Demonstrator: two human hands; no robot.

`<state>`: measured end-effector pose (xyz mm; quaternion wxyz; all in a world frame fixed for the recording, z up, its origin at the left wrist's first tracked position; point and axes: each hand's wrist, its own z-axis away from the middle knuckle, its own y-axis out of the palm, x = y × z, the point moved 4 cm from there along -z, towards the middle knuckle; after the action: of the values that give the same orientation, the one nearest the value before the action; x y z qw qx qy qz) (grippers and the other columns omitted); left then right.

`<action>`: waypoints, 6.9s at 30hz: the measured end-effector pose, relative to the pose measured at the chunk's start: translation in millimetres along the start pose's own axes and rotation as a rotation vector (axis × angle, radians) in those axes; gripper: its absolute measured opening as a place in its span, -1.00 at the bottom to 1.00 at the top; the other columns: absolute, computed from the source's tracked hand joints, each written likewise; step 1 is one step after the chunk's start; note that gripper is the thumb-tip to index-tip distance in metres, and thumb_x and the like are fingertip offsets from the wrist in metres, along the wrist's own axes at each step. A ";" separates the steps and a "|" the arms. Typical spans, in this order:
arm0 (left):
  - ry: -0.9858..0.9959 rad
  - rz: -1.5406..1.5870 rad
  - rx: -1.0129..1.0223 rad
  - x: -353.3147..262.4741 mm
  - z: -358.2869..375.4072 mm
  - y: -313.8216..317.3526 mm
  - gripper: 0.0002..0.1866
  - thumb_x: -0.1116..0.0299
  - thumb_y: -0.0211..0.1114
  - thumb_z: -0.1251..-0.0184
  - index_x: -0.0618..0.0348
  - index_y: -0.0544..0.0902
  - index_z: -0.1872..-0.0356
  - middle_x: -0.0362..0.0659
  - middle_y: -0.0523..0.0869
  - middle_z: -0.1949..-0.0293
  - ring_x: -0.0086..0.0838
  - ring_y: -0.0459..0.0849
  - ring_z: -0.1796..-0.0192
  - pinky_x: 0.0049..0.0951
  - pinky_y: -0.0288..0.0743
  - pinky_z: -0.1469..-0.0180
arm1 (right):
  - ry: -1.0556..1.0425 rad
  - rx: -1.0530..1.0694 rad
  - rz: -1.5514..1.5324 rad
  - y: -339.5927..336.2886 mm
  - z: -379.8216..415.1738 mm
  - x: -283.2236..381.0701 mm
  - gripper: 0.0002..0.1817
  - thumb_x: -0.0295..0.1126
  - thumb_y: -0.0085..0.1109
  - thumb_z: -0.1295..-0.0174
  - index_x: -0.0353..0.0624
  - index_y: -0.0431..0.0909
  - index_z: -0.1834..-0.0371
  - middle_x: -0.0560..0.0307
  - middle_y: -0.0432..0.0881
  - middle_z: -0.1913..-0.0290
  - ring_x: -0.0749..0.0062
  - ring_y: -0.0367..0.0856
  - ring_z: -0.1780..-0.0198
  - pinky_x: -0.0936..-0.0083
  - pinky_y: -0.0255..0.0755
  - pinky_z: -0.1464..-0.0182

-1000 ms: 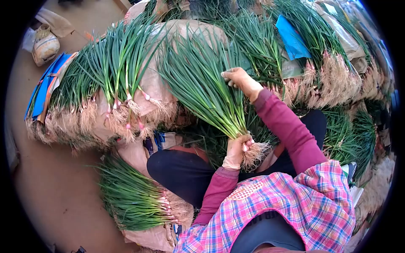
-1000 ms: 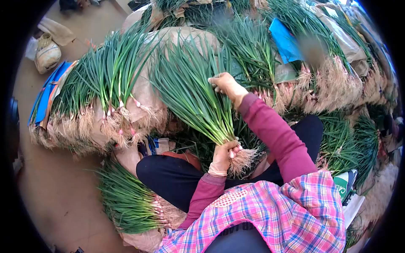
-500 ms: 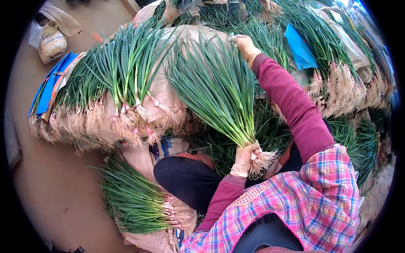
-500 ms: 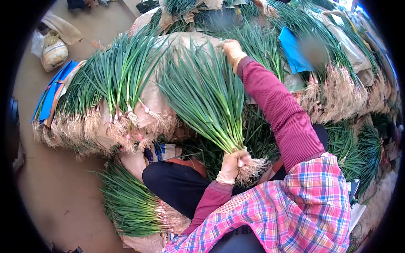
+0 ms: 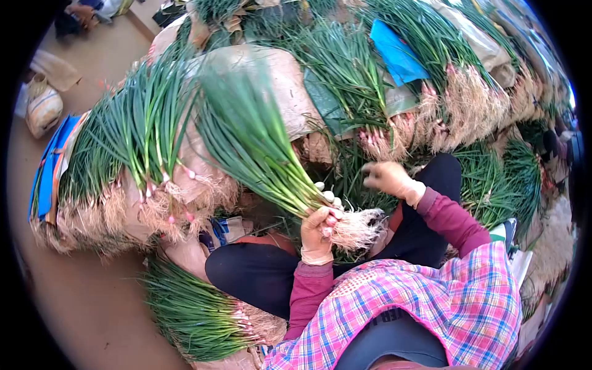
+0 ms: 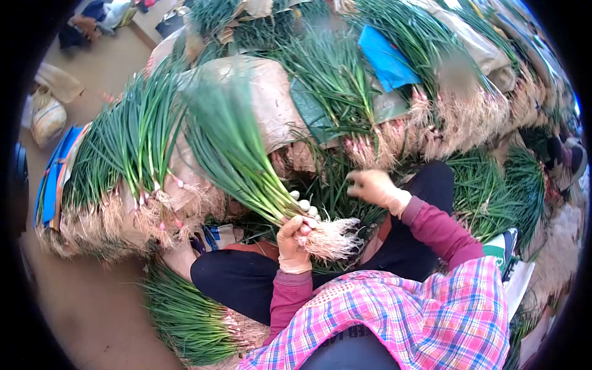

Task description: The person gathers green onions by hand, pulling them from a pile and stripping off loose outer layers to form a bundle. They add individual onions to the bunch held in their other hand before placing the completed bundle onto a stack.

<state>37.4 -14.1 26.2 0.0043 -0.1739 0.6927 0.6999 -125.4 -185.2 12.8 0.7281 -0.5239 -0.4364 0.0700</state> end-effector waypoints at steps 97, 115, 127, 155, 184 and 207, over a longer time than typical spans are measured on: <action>-0.366 -0.416 -0.416 41.4 29.9 -29.0 -0.62 0.53 0.20 -0.22 0.42 0.52 -0.08 -0.03 0.67 0.45 -0.56 0.56 0.56 -0.71 0.39 0.61 | 0.228 -0.003 -1.172 66.8 -8.6 41.5 -0.71 -0.26 0.14 -0.36 -0.22 0.58 0.01 0.34 0.62 0.38 0.71 0.50 0.42 0.71 0.33 0.43; -0.121 -0.223 -0.090 27.9 18.9 -12.7 -0.58 0.52 0.27 -0.14 0.23 0.50 -0.08 -0.03 0.62 0.04 -0.24 0.61 0.02 -0.16 0.47 -0.17 | 0.228 -0.345 -0.987 -36.3 -69.1 -89.4 -0.56 -0.23 0.33 -0.18 -0.20 0.51 -0.06 0.10 0.64 0.05 0.34 0.59 0.06 0.35 0.48 0.04; -0.156 -0.261 -0.176 30.3 20.2 -7.6 -0.62 0.57 0.26 -0.16 0.26 0.49 -0.04 -0.04 0.62 0.08 -0.30 0.62 0.05 -0.23 0.46 -0.18 | 0.222 -0.475 -1.124 -49.9 4.7 -31.1 -0.79 -0.33 0.24 -0.24 -0.23 0.53 0.18 0.17 0.61 0.44 0.46 0.58 0.43 0.48 0.49 0.38; -0.341 -0.517 -0.323 30.9 28.7 -26.5 -0.68 0.59 0.15 -0.23 0.35 0.50 -0.03 0.05 0.68 0.40 -0.53 0.60 0.50 -0.72 0.45 0.55 | 0.313 -0.210 -1.384 65.9 17.9 43.1 -0.79 -0.37 0.29 -0.22 -0.16 0.57 0.11 0.32 0.60 0.43 0.71 0.46 0.51 0.76 0.31 0.48; -0.326 -0.712 -0.390 47.1 26.1 -12.8 -0.80 0.59 0.17 -0.25 0.38 0.51 0.11 0.01 0.65 0.46 -0.54 0.52 0.57 -0.66 0.37 0.63 | 0.143 -0.569 -0.422 29.4 -2.9 61.3 -0.73 -0.41 0.30 -0.09 -0.26 0.50 0.17 -0.12 0.59 0.44 0.01 0.61 0.37 0.27 0.48 0.30; 0.026 0.150 -0.021 -1.8 33.1 22.6 -0.25 0.48 0.29 -0.07 0.06 0.25 -0.37 -0.10 0.48 -0.01 -0.56 0.40 0.25 -0.51 0.41 0.11 | 0.315 -0.743 -0.269 -13.9 8.9 -11.7 -0.78 -0.27 0.21 -0.23 -0.15 0.61 0.18 0.00 0.66 0.16 0.16 0.66 0.15 0.28 0.51 0.13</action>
<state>25.7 17.5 47.8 -0.0591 -0.1308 0.6963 0.7033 -143.8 -191.7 18.3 0.5502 -0.6934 -0.3799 -0.2688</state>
